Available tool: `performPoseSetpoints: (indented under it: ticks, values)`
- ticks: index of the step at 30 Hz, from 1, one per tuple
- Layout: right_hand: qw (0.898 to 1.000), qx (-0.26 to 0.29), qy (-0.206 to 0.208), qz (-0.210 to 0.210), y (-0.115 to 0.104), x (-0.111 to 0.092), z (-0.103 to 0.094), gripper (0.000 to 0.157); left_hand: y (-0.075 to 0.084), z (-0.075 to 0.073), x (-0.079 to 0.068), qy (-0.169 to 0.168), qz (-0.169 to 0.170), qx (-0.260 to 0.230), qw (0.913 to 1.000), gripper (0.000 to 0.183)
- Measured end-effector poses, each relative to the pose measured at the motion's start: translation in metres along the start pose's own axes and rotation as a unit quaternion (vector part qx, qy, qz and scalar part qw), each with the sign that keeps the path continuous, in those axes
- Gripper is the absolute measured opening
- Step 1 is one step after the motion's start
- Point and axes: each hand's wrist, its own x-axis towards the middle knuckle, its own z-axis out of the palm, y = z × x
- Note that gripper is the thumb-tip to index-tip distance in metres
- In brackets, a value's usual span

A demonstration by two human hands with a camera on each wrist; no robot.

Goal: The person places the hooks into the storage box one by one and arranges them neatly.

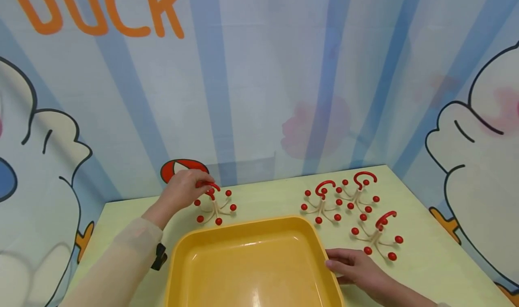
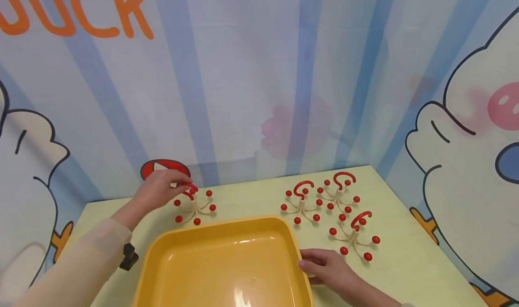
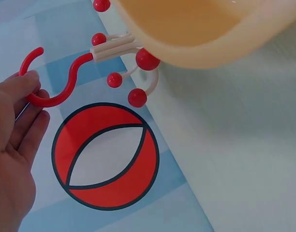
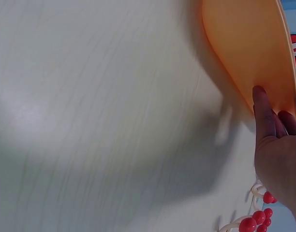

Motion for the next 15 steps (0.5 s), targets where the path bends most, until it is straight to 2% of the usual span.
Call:
performPoseSetpoints:
  ticks: [7, 15]
  values:
    - [1.0, -0.006, 0.007, 0.006, 0.0, 0.0, 0.001, 0.063, 0.002, -0.016, -0.001, 0.004, 0.022, 0.008, 0.9997, 0.014]
    - [1.0, -0.009, 0.01, 0.003, -0.001, -0.001, 0.003, 0.06, 0.011, -0.042, -0.008, 0.026, 0.067, 0.012, 0.9973, 0.011]
